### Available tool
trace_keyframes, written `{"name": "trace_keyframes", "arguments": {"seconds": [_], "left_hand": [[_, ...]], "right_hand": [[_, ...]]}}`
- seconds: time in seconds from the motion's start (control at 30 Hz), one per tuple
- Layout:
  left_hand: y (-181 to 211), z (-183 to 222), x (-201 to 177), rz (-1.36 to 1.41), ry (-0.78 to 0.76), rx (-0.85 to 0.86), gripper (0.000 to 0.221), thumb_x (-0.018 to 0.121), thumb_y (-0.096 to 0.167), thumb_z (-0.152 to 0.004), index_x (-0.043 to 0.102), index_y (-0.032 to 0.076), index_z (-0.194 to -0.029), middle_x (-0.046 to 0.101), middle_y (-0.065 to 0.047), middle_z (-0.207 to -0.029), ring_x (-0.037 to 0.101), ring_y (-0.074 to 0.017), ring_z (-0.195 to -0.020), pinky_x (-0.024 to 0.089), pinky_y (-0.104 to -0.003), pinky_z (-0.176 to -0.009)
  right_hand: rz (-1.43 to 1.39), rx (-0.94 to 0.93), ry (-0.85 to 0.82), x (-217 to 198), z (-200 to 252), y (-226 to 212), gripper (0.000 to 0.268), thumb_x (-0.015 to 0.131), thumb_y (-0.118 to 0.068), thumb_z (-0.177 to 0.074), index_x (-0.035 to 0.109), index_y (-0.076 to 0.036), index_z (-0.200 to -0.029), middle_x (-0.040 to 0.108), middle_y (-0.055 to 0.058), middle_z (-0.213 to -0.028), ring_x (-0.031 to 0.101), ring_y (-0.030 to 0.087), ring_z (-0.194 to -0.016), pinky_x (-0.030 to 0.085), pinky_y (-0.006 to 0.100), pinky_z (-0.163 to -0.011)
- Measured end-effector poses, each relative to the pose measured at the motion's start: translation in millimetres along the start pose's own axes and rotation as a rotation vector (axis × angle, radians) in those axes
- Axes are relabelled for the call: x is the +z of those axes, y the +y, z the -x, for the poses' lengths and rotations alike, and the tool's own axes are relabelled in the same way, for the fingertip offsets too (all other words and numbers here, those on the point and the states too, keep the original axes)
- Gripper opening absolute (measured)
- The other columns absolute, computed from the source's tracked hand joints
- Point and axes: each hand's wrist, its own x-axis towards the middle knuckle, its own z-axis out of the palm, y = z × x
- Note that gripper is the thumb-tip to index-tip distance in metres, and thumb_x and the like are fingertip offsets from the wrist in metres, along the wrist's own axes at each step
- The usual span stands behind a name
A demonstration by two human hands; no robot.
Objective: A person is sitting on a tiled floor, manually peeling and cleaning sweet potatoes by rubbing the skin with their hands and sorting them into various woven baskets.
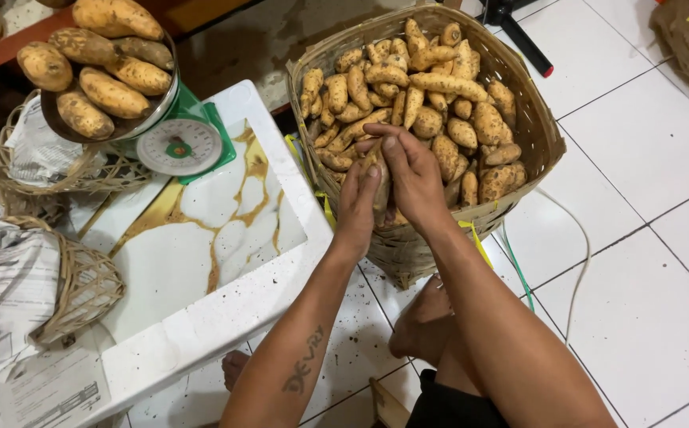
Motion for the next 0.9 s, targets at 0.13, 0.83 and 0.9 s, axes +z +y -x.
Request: {"name": "trace_keyframes", "arguments": {"seconds": [0.13,0.83,0.9], "left_hand": [[11.4,4.2,1.5,-0.067,0.018,0.076,0.042,0.053,0.044,-0.104,0.057,0.004,-0.116,0.063,-0.014,-0.06,0.06,-0.0182,-0.041,0.048,-0.027,-0.037],[26.4,11.7,6.2,-0.443,0.361,-0.039,0.051,0.06,0.043,-0.096,0.063,0.009,-0.133,0.069,-0.023,-0.125,0.065,-0.0396,-0.119,0.052,-0.05,-0.098],[12.2,13.3,6.8,-0.377,0.356,-0.078,0.048,0.06,0.042,-0.098,0.065,0.008,-0.13,0.071,-0.024,-0.121,0.068,-0.0378,-0.114,0.056,-0.049,-0.092]], "right_hand": [[-0.003,0.018,0.002,17.1,2.9,-14.7,0.045,0.025,-0.022,-0.113,0.057,0.001,-0.136,0.073,0.018,-0.114,0.068,0.015,-0.051,0.058,0.026,-0.037],[-0.271,0.386,0.337,57.7,-1.5,-4.4,0.042,0.04,-0.031,-0.111,0.071,-0.003,-0.111,0.074,0.018,-0.089,0.07,0.023,-0.075,0.056,0.037,-0.069],[-0.283,0.429,0.375,54.0,-2.3,-4.1,0.043,0.04,-0.031,-0.11,0.072,-0.003,-0.108,0.074,0.018,-0.084,0.07,0.023,-0.07,0.056,0.036,-0.064]]}}
